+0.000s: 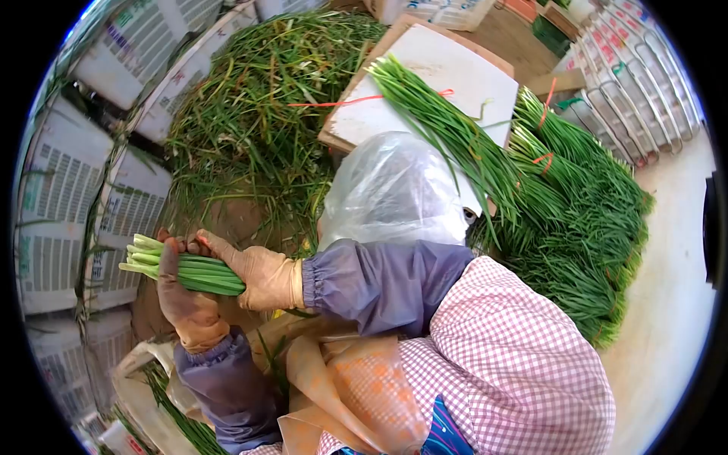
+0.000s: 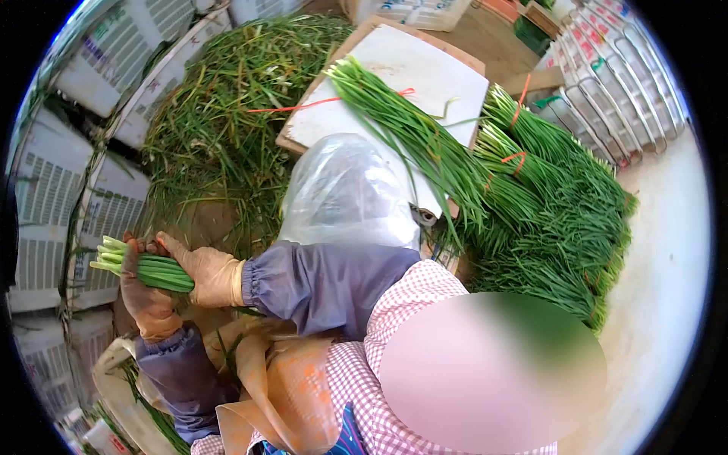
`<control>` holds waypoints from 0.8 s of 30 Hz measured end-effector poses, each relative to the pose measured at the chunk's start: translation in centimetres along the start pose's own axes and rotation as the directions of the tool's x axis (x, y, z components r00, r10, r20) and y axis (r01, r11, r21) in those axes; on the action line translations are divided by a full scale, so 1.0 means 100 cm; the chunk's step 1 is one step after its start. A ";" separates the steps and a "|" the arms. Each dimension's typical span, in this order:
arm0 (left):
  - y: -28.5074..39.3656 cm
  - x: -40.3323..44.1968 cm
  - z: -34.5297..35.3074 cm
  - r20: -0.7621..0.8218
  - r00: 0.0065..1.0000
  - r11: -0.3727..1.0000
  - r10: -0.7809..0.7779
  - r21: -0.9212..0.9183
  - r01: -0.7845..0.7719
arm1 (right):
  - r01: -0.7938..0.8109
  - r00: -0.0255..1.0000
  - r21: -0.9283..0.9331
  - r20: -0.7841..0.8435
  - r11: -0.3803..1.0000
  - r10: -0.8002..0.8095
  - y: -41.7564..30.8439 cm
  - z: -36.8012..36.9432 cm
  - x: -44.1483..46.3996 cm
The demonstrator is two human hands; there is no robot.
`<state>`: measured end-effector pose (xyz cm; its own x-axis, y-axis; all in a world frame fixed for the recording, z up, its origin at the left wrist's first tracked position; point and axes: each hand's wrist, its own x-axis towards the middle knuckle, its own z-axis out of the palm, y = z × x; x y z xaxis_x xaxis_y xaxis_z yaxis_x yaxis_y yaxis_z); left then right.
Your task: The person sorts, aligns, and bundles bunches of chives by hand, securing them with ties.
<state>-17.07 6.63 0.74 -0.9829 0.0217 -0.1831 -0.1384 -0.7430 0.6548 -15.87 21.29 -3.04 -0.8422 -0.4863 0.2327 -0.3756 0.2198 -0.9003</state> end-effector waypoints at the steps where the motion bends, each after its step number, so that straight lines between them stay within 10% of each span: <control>1: -0.006 -0.007 0.003 -0.015 1.000 1.000 -0.012 -0.022 0.012 | -0.044 0.999 0.006 0.018 0.999 0.044 -0.005 -0.003 -0.014; 6: 0.030 0.063 -0.004 0.306 0.918 0.933 -0.253 -0.173 0.315 | -0.082 0.994 0.232 -0.052 0.969 0.097 0.003 -0.050 -0.047; 8: 0.058 0.074 -0.042 -0.050 0.996 0.997 0.068 -0.018 -0.068 | 0.056 0.983 0.456 -0.180 0.888 0.031 0.013 -0.057 -0.079; 9: 0.045 0.067 -0.009 -0.042 0.987 0.982 0.158 0.114 -0.153 | -0.273 0.929 0.778 0.060 0.567 0.365 -0.016 -0.109 -0.086; 11: -0.009 0.033 0.041 0.076 0.978 0.915 0.193 0.347 -0.208 | -0.370 0.872 0.807 0.130 0.461 0.473 -0.031 -0.132 -0.097; 12: -0.032 0.020 0.070 0.197 0.965 0.864 0.171 0.441 -0.243 | -0.144 0.907 0.637 -0.221 0.758 0.358 -0.006 -0.126 -0.086; 15: -0.081 0.008 0.126 0.247 0.934 0.659 -0.259 0.752 -0.017 | -0.151 0.925 0.392 -0.268 0.907 0.270 -0.005 -0.125 -0.078; 17: -0.090 0.009 0.145 0.360 0.908 0.673 -0.213 0.728 -0.131 | -0.057 0.937 0.331 -0.309 0.942 0.165 -0.015 -0.144 -0.077; 19: -0.082 0.032 0.163 0.496 0.837 0.722 -0.229 0.664 -0.196 | -0.404 0.835 0.689 0.010 0.602 0.550 -0.032 -0.196 -0.091; 21: -0.077 0.069 0.163 0.419 0.879 0.644 -0.228 0.742 -0.186 | -0.307 0.858 0.797 -0.005 0.520 0.514 -0.030 -0.245 -0.108; 24: -0.118 0.127 0.154 0.571 0.809 0.078 -0.138 0.821 -0.566 | -0.328 0.812 0.695 -0.138 0.640 0.567 -0.019 -0.296 -0.117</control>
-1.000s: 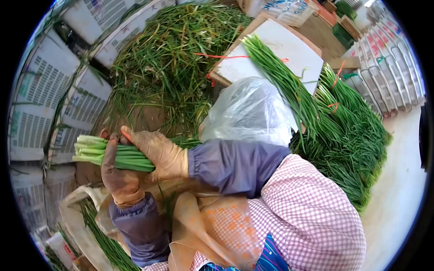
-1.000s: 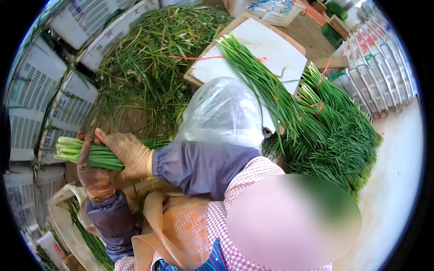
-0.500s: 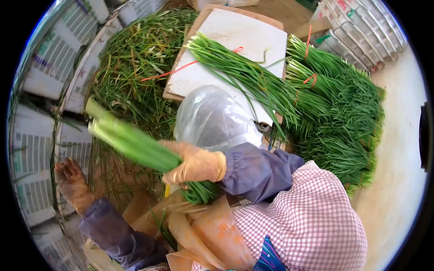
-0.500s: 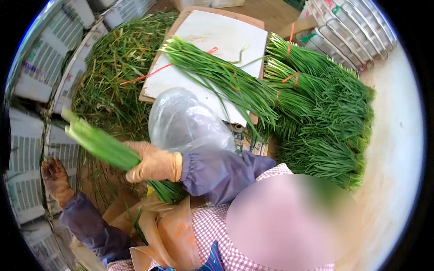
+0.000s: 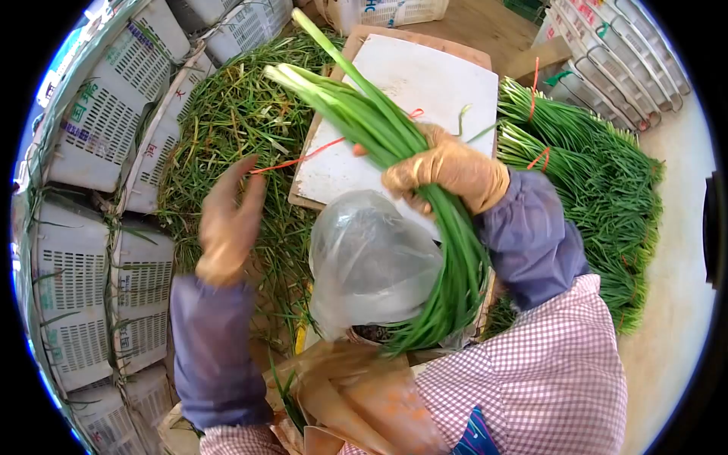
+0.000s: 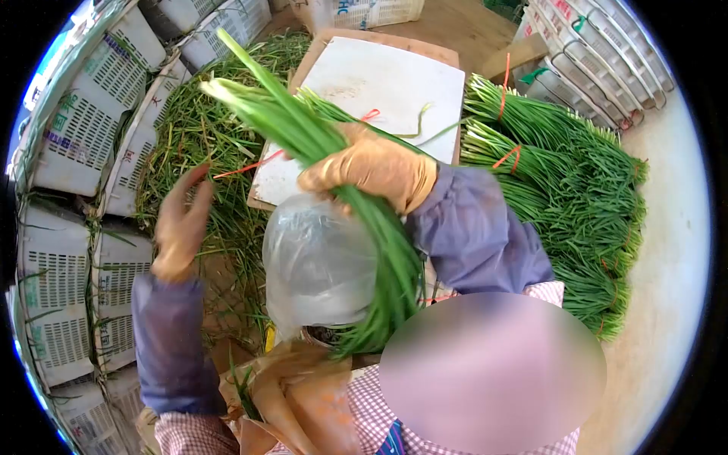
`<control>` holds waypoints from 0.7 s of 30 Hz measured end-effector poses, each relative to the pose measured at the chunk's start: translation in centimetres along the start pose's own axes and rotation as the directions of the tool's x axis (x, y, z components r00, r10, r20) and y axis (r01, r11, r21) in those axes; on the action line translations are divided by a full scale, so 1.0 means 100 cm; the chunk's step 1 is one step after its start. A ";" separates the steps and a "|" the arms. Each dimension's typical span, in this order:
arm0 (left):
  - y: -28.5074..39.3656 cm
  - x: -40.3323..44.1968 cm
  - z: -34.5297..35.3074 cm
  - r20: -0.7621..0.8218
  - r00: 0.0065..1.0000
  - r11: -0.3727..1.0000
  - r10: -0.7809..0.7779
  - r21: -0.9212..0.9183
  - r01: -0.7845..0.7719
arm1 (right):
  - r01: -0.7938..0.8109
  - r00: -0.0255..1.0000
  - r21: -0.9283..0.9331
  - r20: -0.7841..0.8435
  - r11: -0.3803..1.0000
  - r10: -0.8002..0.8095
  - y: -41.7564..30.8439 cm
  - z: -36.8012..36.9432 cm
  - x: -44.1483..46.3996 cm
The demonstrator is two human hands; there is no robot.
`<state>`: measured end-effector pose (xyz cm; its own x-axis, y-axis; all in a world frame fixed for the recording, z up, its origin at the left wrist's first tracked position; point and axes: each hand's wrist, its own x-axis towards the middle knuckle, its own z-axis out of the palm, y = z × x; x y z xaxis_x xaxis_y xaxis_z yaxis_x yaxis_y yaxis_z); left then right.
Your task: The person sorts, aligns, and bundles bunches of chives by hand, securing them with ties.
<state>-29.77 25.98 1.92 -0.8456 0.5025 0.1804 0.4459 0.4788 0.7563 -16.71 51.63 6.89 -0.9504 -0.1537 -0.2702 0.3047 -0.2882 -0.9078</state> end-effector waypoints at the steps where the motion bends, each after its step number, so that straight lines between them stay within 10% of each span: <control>1: -0.009 0.015 0.013 0.068 0.993 0.964 0.093 0.245 -0.107 | -0.039 0.998 -0.067 -0.047 0.997 0.036 0.001 -0.011 0.009; 3: -0.024 0.040 0.048 0.166 0.971 0.779 0.172 0.581 -0.237 | -0.124 0.988 -0.187 -0.112 0.975 0.104 0.012 -0.025 0.033; 7: -0.043 0.059 0.091 0.215 0.956 0.735 0.202 0.612 -0.293 | -0.025 0.960 -0.817 -0.180 0.576 -0.214 0.052 -0.036 0.078; 9: -0.040 0.066 0.097 0.272 0.957 0.650 -0.105 0.747 -0.141 | -0.081 0.969 -0.913 -0.165 0.401 -0.181 0.068 -0.040 0.088; 10: -0.048 0.061 0.099 0.233 0.965 0.639 0.121 0.726 -0.255 | -0.098 0.968 -0.920 -0.176 0.379 -0.177 0.076 -0.043 0.092; 21: -0.027 0.031 0.096 0.404 0.907 0.925 0.116 0.289 -0.247 | -0.271 0.926 -0.962 -0.273 0.041 -0.262 0.091 -0.023 0.093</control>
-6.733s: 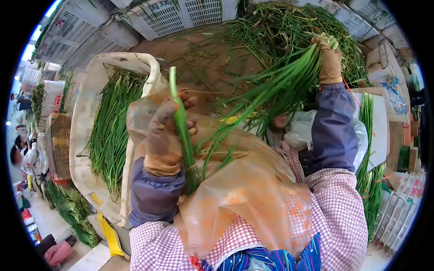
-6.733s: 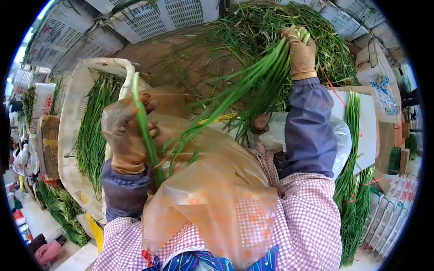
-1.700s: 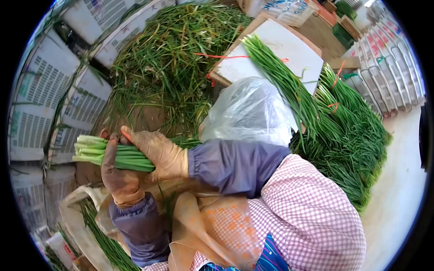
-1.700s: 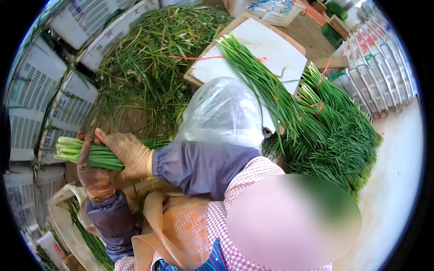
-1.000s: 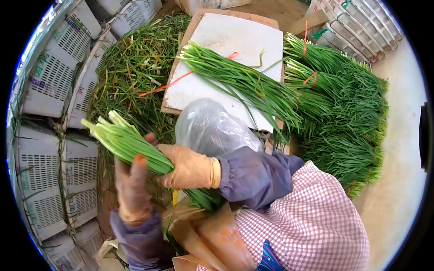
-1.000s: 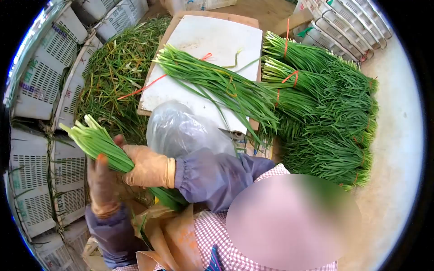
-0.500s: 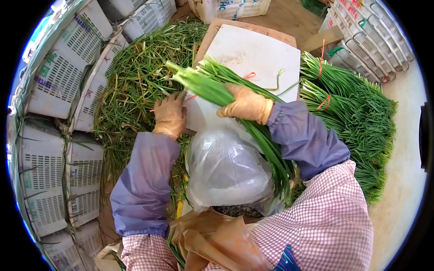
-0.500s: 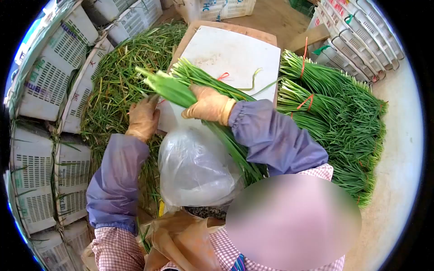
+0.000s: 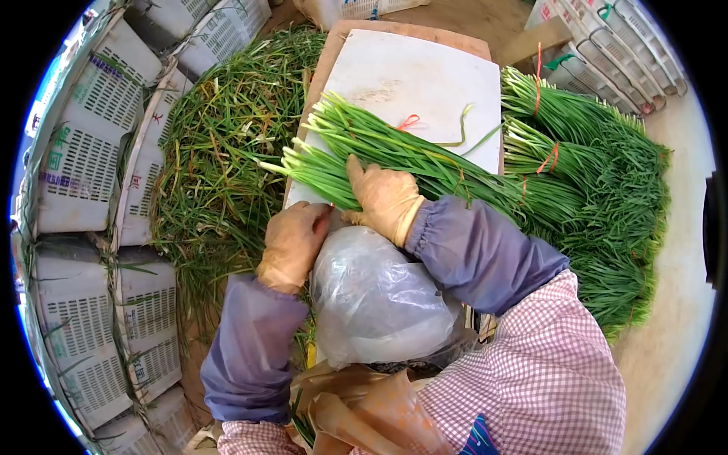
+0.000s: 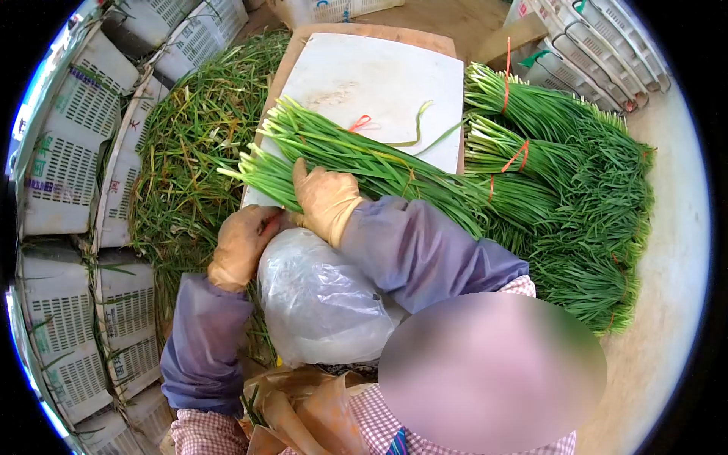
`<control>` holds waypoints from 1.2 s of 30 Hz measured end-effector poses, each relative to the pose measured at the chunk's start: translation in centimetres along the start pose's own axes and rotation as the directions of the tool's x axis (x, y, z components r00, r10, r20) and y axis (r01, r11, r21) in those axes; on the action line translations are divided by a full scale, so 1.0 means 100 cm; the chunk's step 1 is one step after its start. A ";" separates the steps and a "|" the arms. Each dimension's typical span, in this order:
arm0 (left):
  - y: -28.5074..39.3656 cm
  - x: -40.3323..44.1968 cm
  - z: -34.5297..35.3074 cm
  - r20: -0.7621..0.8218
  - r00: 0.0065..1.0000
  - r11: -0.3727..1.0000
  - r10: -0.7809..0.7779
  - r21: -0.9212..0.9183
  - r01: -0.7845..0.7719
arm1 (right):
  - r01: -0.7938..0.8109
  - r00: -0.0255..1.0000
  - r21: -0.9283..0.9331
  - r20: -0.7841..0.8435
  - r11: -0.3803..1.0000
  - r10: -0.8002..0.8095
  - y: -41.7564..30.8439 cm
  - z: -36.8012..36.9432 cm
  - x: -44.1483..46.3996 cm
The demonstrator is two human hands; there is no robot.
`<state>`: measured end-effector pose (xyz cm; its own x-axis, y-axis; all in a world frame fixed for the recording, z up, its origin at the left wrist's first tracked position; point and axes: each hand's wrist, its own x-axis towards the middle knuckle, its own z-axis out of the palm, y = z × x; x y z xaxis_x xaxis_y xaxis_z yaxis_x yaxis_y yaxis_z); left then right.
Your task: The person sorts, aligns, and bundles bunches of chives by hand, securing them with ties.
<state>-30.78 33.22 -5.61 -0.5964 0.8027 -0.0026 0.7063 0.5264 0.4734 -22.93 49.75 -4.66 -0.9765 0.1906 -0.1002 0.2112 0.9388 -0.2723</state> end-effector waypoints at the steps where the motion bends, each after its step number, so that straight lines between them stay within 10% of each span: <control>1: 0.001 -0.003 -0.008 0.063 0.998 0.996 -0.013 -0.083 0.018 | -0.014 1.000 -0.081 -0.023 0.997 0.013 -0.001 -0.006 -0.006; 8: -0.023 -0.020 -0.026 -0.118 0.988 0.975 -0.095 -0.213 0.068 | 0.290 0.866 0.393 -0.496 0.873 -0.064 0.062 -0.038 0.003; 14: -0.015 -0.017 -0.021 -0.192 0.968 0.958 -0.163 -0.265 0.109 | 0.405 0.855 0.260 -0.448 0.877 -0.262 0.064 -0.018 0.067; 16: -0.015 -0.017 -0.019 -0.216 0.963 0.958 -0.159 -0.269 0.098 | 0.188 0.931 -0.116 -0.296 0.975 -0.215 0.057 -0.013 0.077; 24: -0.010 -0.007 -0.030 -0.255 0.940 0.910 -0.227 -0.400 0.111 | 0.058 0.991 0.549 -0.129 0.834 0.016 0.085 -0.026 0.093; 26: -0.002 0.002 -0.033 -0.058 0.899 0.590 -0.433 -0.773 0.235 | 0.066 0.986 0.627 -0.160 0.776 0.045 0.086 -0.035 0.091; 28: 0.009 0.020 -0.044 0.060 0.881 0.477 -0.470 -0.822 0.310 | -0.169 0.986 0.872 0.144 0.459 0.089 0.075 -0.055 0.084; 30: 0.020 0.040 -0.047 0.243 0.855 0.189 -0.459 -0.913 0.361 | -0.179 0.984 0.855 0.160 0.486 0.081 0.056 -0.066 0.063; 36: 0.010 0.086 -0.019 0.399 0.811 0.050 -0.428 -0.886 0.462 | 0.198 0.979 0.635 -0.095 0.747 -0.180 0.019 -0.035 0.023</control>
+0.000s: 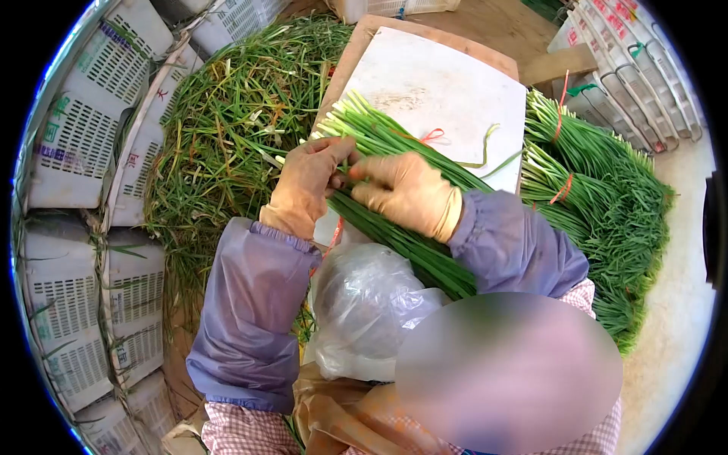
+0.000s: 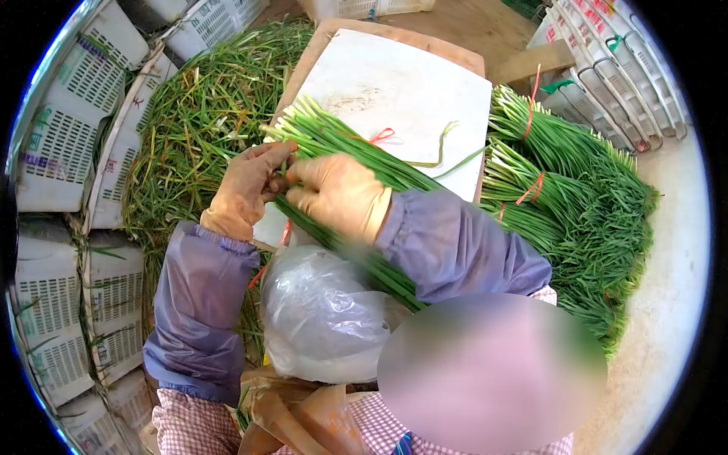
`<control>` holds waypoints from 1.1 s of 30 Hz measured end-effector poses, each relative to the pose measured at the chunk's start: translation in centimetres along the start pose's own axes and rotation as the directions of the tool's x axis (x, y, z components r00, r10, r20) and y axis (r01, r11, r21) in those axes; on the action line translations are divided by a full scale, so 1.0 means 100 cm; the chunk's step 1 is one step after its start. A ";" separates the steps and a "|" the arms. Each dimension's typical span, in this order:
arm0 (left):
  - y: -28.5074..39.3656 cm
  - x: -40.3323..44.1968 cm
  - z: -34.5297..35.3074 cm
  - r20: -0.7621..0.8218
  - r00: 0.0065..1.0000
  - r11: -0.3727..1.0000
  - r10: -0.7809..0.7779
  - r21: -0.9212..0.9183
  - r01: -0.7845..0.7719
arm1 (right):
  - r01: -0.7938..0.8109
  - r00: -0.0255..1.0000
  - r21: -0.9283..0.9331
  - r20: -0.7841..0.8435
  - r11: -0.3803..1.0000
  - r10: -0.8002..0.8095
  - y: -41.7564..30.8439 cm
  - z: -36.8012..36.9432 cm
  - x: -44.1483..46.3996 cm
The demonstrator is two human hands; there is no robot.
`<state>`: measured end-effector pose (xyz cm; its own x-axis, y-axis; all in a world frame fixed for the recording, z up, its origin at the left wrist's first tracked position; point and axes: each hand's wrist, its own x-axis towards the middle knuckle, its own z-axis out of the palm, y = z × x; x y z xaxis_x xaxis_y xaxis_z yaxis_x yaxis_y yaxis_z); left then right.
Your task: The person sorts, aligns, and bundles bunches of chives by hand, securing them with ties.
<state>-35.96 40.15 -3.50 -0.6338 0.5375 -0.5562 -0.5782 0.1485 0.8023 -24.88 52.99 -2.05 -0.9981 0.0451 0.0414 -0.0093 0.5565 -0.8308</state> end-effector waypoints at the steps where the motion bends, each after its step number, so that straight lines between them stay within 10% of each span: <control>1: -0.002 0.003 -0.001 -0.030 0.999 0.999 0.029 0.030 -0.028 | 0.033 0.999 -0.016 -0.018 0.999 -0.033 -0.001 0.000 -0.004; 5: -0.001 -0.002 -0.005 -0.062 0.997 0.997 0.042 0.075 -0.038 | -0.013 0.946 -0.124 -0.322 0.992 -0.028 0.027 -0.013 0.003; 9: 0.002 -0.009 -0.008 -0.004 0.999 0.989 0.045 0.138 -0.044 | -0.011 0.988 -0.467 -0.141 0.884 -0.062 0.046 -0.011 0.006; 16: 0.035 -0.049 -0.064 0.050 0.999 0.916 -0.007 0.401 -0.014 | -0.165 0.979 -0.339 -0.169 0.926 0.113 0.049 -0.010 0.010; 22: 0.078 -0.108 -0.227 -0.352 0.904 0.929 0.242 0.352 -0.112 | -0.148 0.985 -0.262 -0.125 0.954 0.118 0.053 -0.020 0.019; 26: 0.055 -0.146 -0.402 -0.687 0.645 0.791 0.336 0.577 0.203 | -0.092 0.995 -0.292 -0.006 0.952 0.095 0.037 -0.001 0.023; 27: 0.033 -0.152 -0.417 -0.451 0.578 0.301 0.680 0.890 0.341 | 0.025 1.000 -0.332 -0.006 0.943 -0.029 0.041 0.003 0.019; 28: 0.025 -0.153 -0.408 -0.055 0.572 -0.276 0.818 0.835 0.475 | 0.022 1.000 -0.333 -0.007 0.943 -0.026 0.043 0.000 0.020; 29: 0.018 -0.151 -0.401 -0.058 0.574 -0.273 0.817 0.837 0.473 | -0.021 0.993 -0.243 -0.114 0.970 -0.007 0.048 -0.005 0.023; 31: 0.006 -0.143 -0.308 -0.376 0.677 0.257 0.633 0.927 0.275 | -0.089 0.973 -0.022 -0.214 0.996 0.082 0.055 -0.019 0.031; 33: -0.009 -0.129 -0.267 -0.320 0.730 0.265 0.604 0.944 0.195 | -0.025 0.990 -0.218 -0.141 0.976 -0.007 0.063 -0.029 0.036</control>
<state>-41.00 10.88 -2.86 -0.9762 0.2165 0.0094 0.2087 0.9278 0.3092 -28.36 59.04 -5.50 -0.9795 0.1580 0.1247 0.0286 0.7225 -0.6908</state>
